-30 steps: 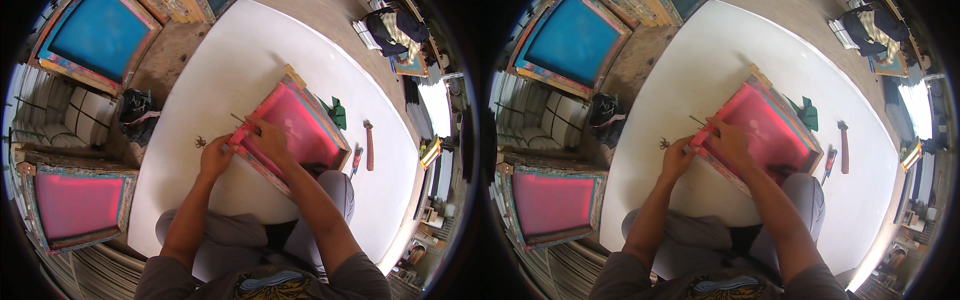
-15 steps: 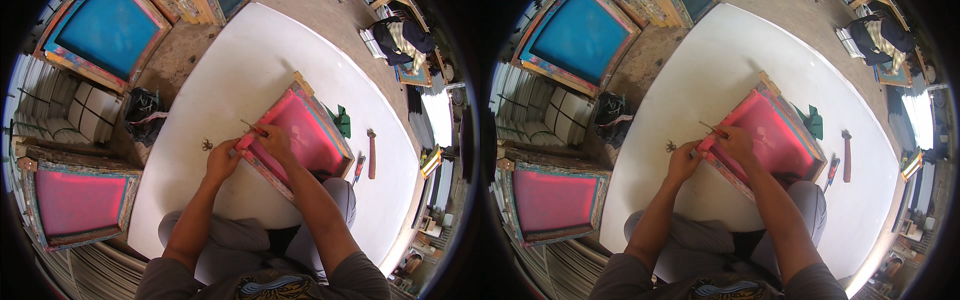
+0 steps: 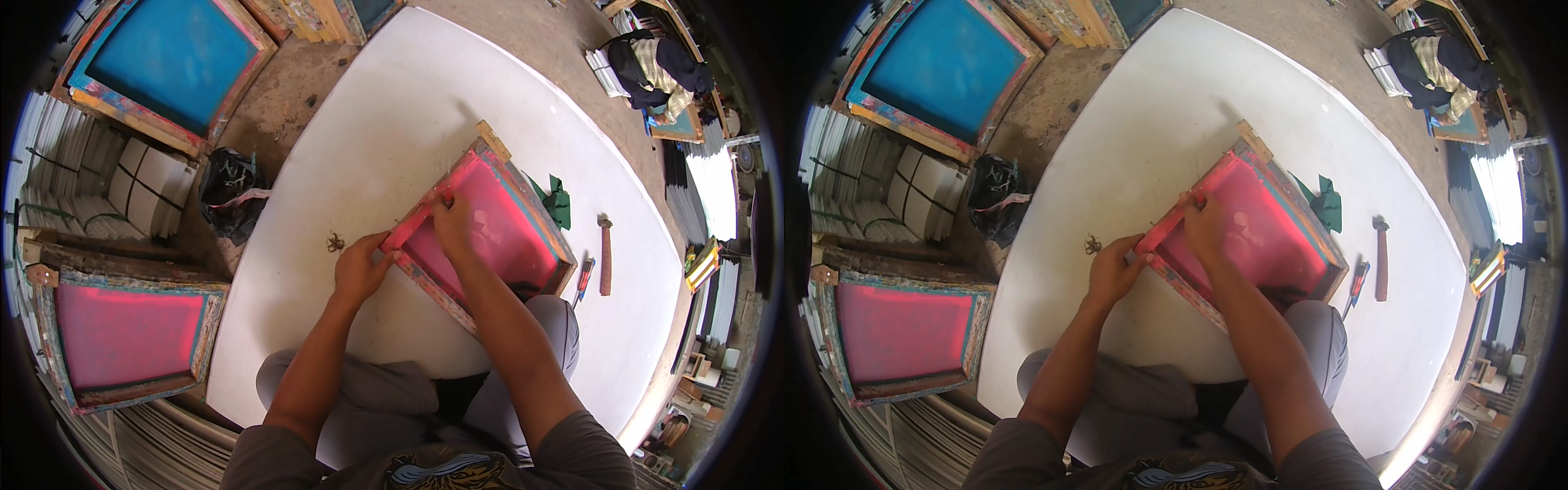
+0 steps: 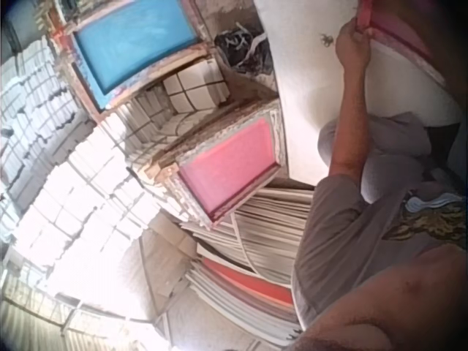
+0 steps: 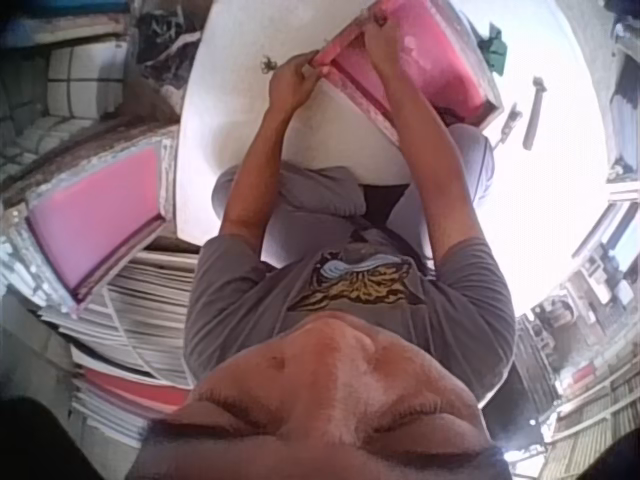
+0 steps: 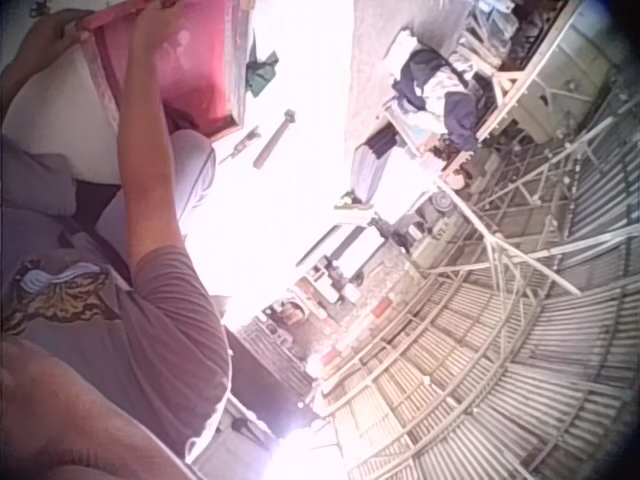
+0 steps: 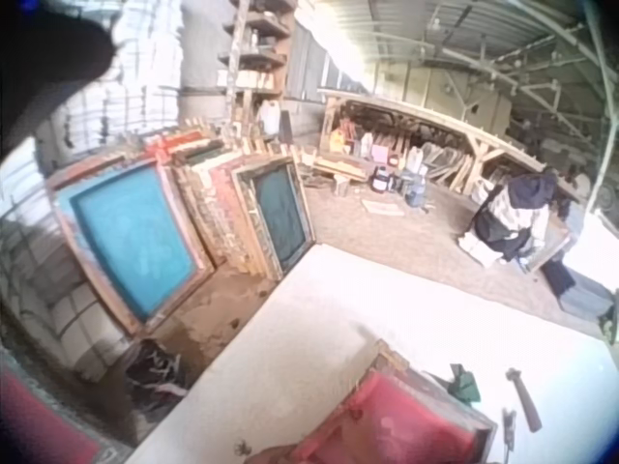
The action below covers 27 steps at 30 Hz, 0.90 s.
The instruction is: The person sits on the floor and uses pliers to remove staples from the edge of a pink screen printing frame. They then use a screwdriver to adjust or tighten screws on the frame's corner joints.
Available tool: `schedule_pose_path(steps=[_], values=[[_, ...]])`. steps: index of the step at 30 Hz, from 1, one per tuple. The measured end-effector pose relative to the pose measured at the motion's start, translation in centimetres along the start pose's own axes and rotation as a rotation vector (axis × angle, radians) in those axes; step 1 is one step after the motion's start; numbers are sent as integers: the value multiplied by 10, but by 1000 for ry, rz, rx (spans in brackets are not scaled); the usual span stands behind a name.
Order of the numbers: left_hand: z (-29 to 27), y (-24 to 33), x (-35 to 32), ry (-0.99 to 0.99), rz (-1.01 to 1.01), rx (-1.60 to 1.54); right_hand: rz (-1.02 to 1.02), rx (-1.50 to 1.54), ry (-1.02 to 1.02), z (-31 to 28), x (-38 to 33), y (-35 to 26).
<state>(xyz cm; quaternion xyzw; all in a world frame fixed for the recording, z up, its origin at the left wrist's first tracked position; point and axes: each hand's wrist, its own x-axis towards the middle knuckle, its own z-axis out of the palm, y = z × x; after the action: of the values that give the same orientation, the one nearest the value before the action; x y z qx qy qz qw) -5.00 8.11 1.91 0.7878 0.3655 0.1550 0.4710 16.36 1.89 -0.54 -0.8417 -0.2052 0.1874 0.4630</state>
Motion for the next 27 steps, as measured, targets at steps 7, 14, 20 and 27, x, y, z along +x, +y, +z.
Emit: schedule_pose_path(steps=[7, 14, 20, 27], values=[[-6, 8, 1, -49, -97, -40, 250, 355, -86, -30, 12, -45], [-10, -7, 3, 87, 45, -14, 149, 341, -280, 5, -2, -96], [-70, -11, 20, 512, -343, -541, 17, 399, -504, 85, -18, -136], [-103, -25, 14, 871, -436, -1153, -216, 257, -649, 203, -58, -208]])
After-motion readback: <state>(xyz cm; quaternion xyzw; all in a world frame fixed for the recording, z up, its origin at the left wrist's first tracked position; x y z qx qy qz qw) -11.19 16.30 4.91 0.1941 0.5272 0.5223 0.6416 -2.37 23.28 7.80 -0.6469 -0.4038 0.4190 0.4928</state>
